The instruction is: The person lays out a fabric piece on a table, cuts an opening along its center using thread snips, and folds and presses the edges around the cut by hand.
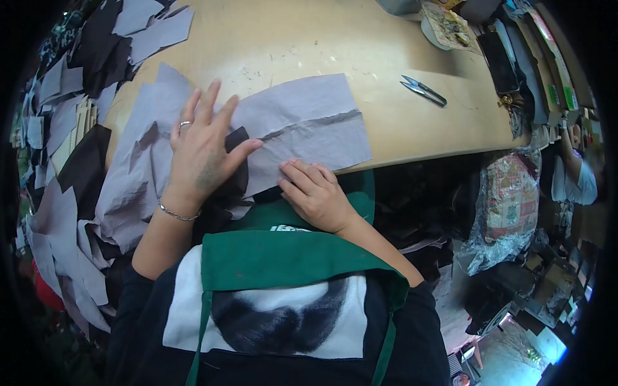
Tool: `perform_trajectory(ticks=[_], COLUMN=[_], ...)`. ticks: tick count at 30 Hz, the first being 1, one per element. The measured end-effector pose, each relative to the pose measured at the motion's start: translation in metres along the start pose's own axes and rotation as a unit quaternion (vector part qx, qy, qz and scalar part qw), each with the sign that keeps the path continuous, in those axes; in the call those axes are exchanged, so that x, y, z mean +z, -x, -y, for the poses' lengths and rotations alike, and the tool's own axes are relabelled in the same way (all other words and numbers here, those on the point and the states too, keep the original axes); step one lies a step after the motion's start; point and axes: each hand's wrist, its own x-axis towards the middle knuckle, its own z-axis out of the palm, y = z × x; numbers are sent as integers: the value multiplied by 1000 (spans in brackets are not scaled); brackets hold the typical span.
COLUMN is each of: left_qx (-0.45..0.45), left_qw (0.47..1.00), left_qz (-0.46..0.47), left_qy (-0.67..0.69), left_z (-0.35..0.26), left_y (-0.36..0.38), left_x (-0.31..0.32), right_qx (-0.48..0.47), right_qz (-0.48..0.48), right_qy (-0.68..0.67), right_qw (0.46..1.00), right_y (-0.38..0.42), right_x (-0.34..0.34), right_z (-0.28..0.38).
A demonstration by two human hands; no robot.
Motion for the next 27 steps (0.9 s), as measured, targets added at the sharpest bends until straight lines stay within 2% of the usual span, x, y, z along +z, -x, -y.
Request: perform_trajectory(ticks=[2,5,8,10,13,14,17,20,23,27], left_qx=[62,167,171,164,162,160,162,132,107,108], left_qw=[993,935,936,954,966,969,958,977,974,978], left_qz=[-82,67,95,111,117,114,101,129,167,128], left_qy=[65,306,293,225,164,150,214,104,114,128], left_z=[-23,-41,-48,-49,-45,-42,-29,-23,-16,-13], left_y=[-10,-40,-56,-53,-50,-49,-47,-49,-44,-38], left_x=[2,41,78,67,60,60,66,47,48,55], right_qx=[-3,3,-13,-31,6,14,52,84,89,113], right_qz=[1,25,7,6,-16,-53,-114,-65,-21,30], right_qy=[7,11,6,2,-83,-81,-15,31,42,43], right_qw=[1000,1000,1000,999,996,995,992,994,995,992], right_y=[-2,1,1,5,2,-1,-23,-40,-53,-58], right_x=[1,1,1,-2,-15,-18,-36,-40,-34,-29], right_z=[0,0,4,2,-4,-10,-35,-55,-65,-63])
